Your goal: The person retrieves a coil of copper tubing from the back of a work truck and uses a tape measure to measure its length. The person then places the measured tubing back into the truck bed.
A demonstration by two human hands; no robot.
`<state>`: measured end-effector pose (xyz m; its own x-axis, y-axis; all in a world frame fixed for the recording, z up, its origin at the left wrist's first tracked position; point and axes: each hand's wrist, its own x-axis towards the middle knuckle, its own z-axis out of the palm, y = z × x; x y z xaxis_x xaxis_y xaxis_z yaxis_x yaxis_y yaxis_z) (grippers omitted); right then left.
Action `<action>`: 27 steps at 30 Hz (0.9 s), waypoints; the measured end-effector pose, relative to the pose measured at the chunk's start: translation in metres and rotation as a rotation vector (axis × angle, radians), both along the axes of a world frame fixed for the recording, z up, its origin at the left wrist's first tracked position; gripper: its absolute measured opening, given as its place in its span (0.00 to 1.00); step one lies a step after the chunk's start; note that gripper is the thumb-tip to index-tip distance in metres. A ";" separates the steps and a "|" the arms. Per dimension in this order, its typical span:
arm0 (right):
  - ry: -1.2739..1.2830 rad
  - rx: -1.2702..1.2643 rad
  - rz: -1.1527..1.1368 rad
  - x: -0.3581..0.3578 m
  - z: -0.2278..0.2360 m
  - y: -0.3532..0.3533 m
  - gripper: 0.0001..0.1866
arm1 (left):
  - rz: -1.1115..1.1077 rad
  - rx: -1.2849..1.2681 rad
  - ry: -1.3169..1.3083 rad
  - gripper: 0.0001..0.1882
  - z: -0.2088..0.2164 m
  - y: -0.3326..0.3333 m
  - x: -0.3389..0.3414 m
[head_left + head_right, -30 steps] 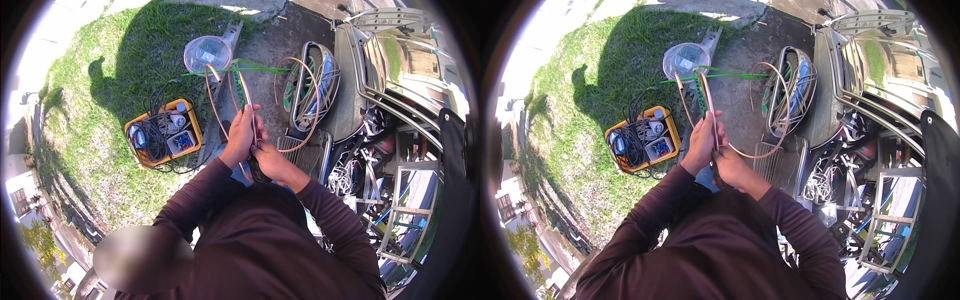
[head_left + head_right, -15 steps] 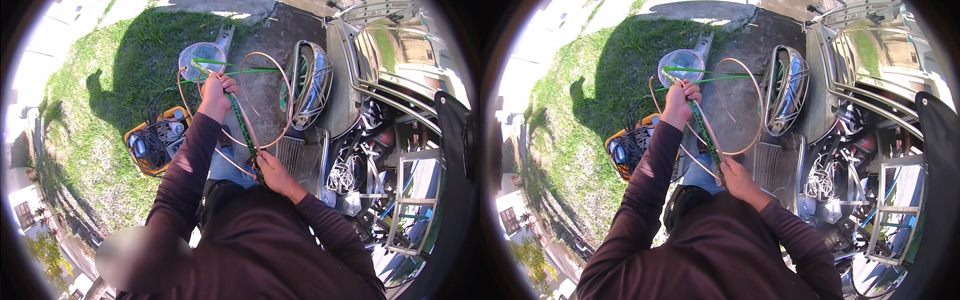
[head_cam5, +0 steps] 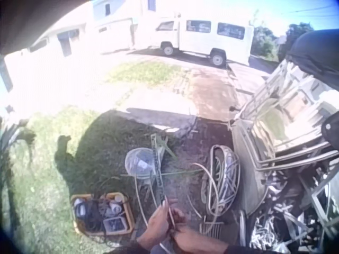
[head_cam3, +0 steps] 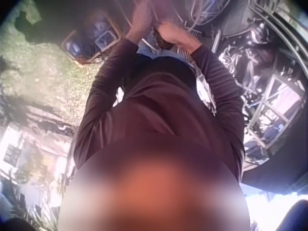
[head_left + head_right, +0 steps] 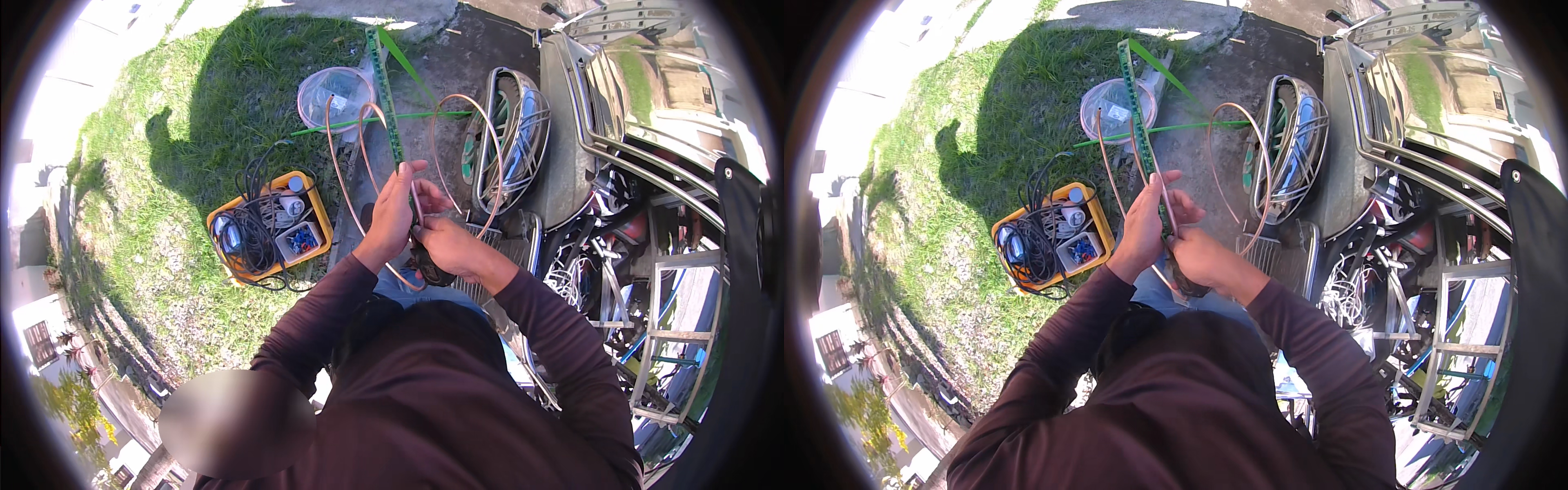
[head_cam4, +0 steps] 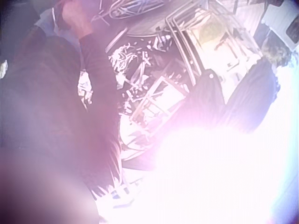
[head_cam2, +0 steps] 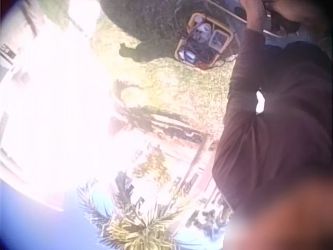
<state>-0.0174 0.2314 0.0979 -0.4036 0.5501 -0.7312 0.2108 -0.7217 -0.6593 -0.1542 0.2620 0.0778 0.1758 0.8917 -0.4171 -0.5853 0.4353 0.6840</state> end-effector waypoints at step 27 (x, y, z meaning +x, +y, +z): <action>-0.102 0.308 0.141 0.024 -0.019 -0.014 0.15 | 0.296 -0.093 -0.382 0.34 0.003 0.086 -0.047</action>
<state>0.0065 0.2174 0.0788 -0.4242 0.6952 -0.5803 0.3701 -0.4517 -0.8118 -0.2014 0.3482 0.0807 0.0763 0.8884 -0.4528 -0.8946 0.2615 0.3624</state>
